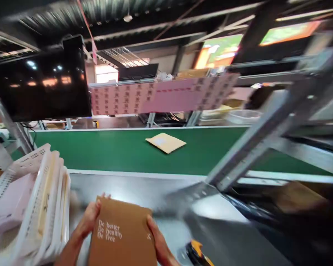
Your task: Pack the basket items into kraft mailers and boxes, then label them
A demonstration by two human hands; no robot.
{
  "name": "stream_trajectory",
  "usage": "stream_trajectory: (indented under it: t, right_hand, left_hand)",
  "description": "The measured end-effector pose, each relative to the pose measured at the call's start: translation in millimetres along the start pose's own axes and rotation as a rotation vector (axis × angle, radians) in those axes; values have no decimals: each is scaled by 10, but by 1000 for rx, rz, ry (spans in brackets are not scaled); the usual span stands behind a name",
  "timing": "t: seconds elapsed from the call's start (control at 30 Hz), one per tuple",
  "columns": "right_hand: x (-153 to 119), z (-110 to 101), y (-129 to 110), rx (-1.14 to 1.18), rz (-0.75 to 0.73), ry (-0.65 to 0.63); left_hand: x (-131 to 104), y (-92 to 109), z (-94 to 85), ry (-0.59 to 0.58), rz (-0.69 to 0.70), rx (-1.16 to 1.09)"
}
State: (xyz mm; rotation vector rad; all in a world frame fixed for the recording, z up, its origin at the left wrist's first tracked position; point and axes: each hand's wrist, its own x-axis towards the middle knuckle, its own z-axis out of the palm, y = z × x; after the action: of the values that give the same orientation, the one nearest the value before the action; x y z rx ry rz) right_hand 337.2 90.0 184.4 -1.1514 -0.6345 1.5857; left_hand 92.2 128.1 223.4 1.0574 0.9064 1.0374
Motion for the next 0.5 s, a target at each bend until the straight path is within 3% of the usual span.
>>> stream_trajectory:
  t: [0.1, 0.17, 0.23, 0.33, 0.43, 0.5]
  right_hand:
    - [-56, 10, 52, 39, -105, 88]
    - [-71, 9, 58, 60, -171, 118]
    - [-157, -3, 19, 23, -235, 14]
    - [-381, 33, -153, -208, -410, -220]
    - [-456, 80, -363, -424, -591, -201]
    - [-333, 21, -391, -532, -715, -143]
  left_hand:
    - [25, 23, -11, 321, -75, 47]
    - [-65, 39, -36, 398, -142, 87]
    - [-246, 98, -118, 320, -171, 150]
    - [-503, 255, -309, 240, -247, 328]
    - [-473, 365, -408, 233, -170, 472]
    - [-255, 320, -379, 175, 24, 606]
